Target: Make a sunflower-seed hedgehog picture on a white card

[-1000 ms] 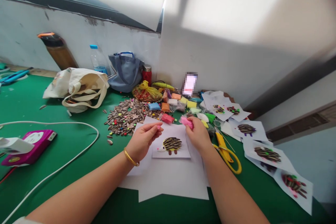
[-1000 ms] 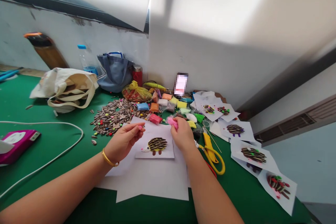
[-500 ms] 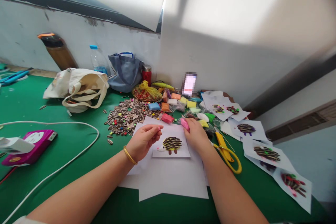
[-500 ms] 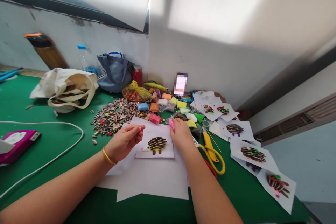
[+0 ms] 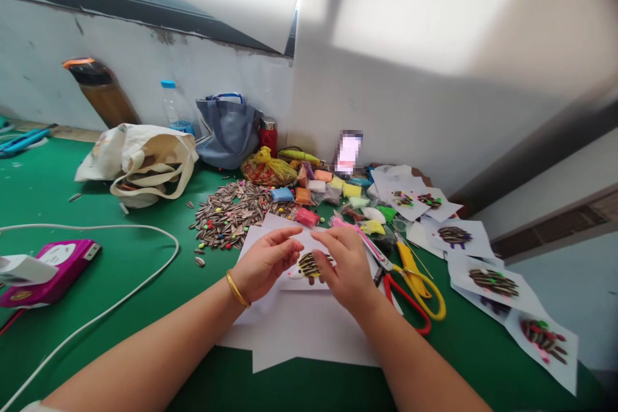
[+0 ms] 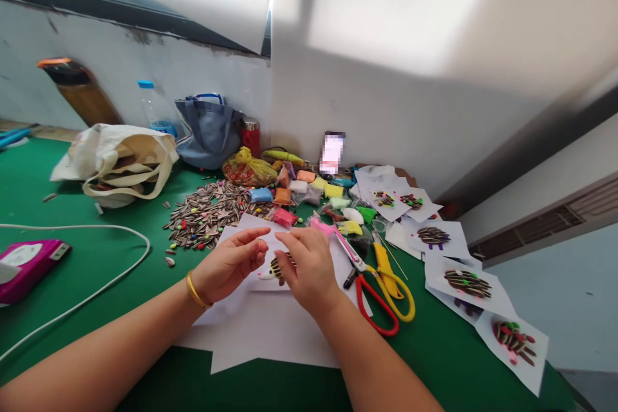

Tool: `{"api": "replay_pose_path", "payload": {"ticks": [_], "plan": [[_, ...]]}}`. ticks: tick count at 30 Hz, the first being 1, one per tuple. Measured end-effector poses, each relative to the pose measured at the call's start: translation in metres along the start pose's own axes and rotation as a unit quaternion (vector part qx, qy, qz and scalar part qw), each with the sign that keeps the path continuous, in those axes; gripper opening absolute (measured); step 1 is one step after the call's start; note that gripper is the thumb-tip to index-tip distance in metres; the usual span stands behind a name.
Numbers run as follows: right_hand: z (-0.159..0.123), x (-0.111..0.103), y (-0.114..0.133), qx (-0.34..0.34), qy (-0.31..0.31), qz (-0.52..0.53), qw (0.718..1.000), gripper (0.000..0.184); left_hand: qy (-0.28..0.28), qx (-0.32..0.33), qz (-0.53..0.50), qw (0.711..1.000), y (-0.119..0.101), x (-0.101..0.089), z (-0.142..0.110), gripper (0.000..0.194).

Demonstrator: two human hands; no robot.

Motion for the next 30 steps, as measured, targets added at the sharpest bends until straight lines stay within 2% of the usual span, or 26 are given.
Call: {"api": "replay_pose_path", "payload": {"ticks": [5,9,11,13,15,18,20,24,27,30], "plan": [[0.000,0.011,0.010,0.016,0.032,0.052,0.998,0.022,0.023,0.042,0.099,0.994,0.003,0.005,-0.002,0.048],[0.000,0.017,0.008,0.051,0.046,0.077,0.995,0.009,0.014,0.035,0.137,0.990,0.008,0.003,-0.002,0.049],[0.001,0.017,0.008,0.056,0.032,0.093,0.994,0.006,0.018,0.028,0.130,0.991,0.009,0.006,-0.003,0.048],[0.001,0.014,0.009,0.048,0.008,0.110,0.993,0.008,0.023,0.015,0.076,0.997,0.009,0.010,-0.005,0.048],[0.002,0.010,0.012,0.032,-0.014,0.127,0.991,0.011,0.035,-0.009,-0.021,0.999,0.009,0.017,-0.009,0.055],[0.002,0.007,0.016,0.016,-0.023,0.127,0.991,0.013,0.066,-0.057,-0.157,0.984,0.010,0.028,-0.015,0.064],[0.001,0.009,0.022,0.003,-0.007,0.115,0.993,0.011,0.082,-0.080,-0.209,0.971,0.011,0.034,-0.018,0.065],[-0.005,0.026,0.036,-0.039,0.059,0.095,0.993,0.005,0.078,-0.099,-0.247,0.961,0.010,0.034,-0.020,0.068],[-0.008,0.036,0.038,-0.035,0.087,0.053,0.994,0.011,0.073,-0.095,-0.255,0.959,0.005,0.030,-0.018,0.069],[-0.009,0.037,0.040,-0.035,0.110,0.018,0.993,0.018,0.056,-0.063,-0.283,0.955,-0.004,0.023,-0.015,0.070]]}}
Point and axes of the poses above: each hand's wrist, its own z-axis towards the middle knuckle, its own x-axis out of the palm, y = z × x, the point moved 7 cm from there along z, towards the middle knuckle, and after that the axes turned 6 degrees about z, right-handed, at the moved point
